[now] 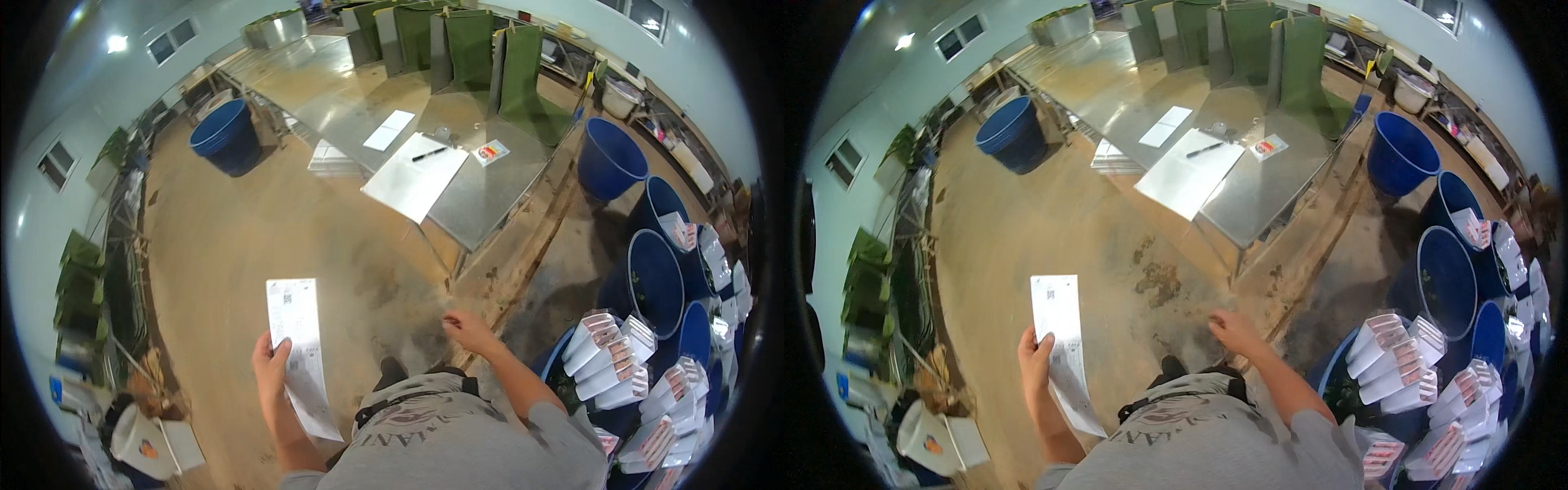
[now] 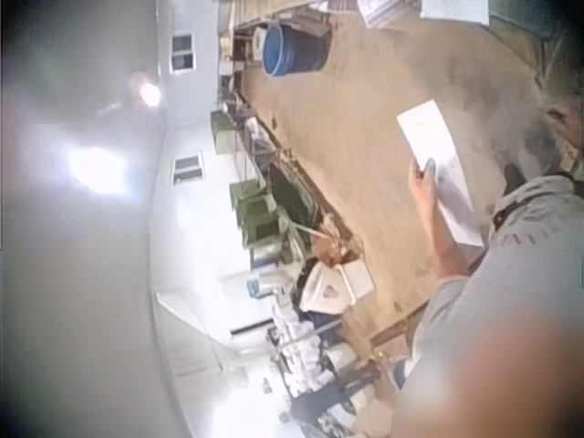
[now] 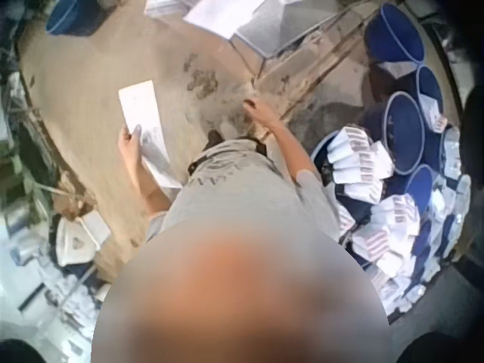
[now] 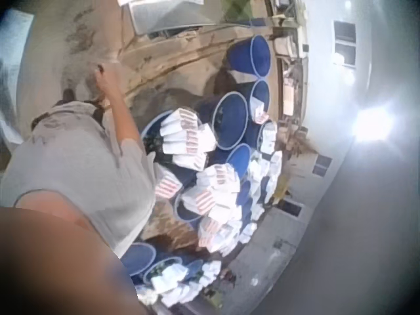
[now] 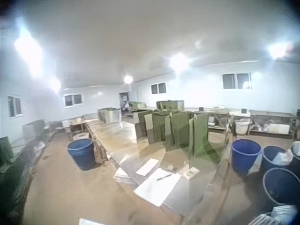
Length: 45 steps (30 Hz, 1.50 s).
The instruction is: The person writes on printed order forms with a pen, then walks to blue bins containing packaged food items, picks up a container, and returns to write on the forms again. The person repeats this cycle of writing and handling food packages.
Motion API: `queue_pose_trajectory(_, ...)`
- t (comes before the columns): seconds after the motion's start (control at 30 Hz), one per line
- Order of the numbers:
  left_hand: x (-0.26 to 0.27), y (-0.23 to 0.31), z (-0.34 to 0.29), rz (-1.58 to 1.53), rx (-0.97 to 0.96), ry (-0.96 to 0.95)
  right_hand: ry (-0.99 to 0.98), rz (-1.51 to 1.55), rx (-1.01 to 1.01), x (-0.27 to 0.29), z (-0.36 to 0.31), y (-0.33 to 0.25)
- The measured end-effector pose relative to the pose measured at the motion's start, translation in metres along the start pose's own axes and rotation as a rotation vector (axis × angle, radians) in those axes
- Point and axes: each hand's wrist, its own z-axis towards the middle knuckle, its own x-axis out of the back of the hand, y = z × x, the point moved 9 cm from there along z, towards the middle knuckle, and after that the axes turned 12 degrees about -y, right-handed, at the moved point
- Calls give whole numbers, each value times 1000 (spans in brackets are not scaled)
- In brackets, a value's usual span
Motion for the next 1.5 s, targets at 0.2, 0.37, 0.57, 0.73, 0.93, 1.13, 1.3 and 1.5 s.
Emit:
queue_pose_trajectory(0.2,-76,45,224,31,55,-408,473,121,-270,106,2,10)
queue_pose_trajectory(0.37,-124,50,343,63,38,-485,594,91,-238,178,93,3)
queue_pose_trajectory(0.57,-135,68,470,120,46,-506,588,-155,-33,243,291,-77)
queue_pose_trajectory(0.73,-181,58,575,60,57,-642,481,-654,-151,271,393,-51)
queue_pose_trajectory(0.93,-260,12,676,44,79,-787,356,-841,-323,272,432,-28)
queue_pose_trajectory(1.13,-331,-33,727,-54,184,-960,241,-992,-495,281,438,-23)
queue_pose_trajectory(1.3,-340,-75,754,62,190,-941,477,-668,-328,303,426,-94)
queue_pose_trajectory(1.5,-346,-83,760,83,231,-880,1196,833,98,314,446,-80)
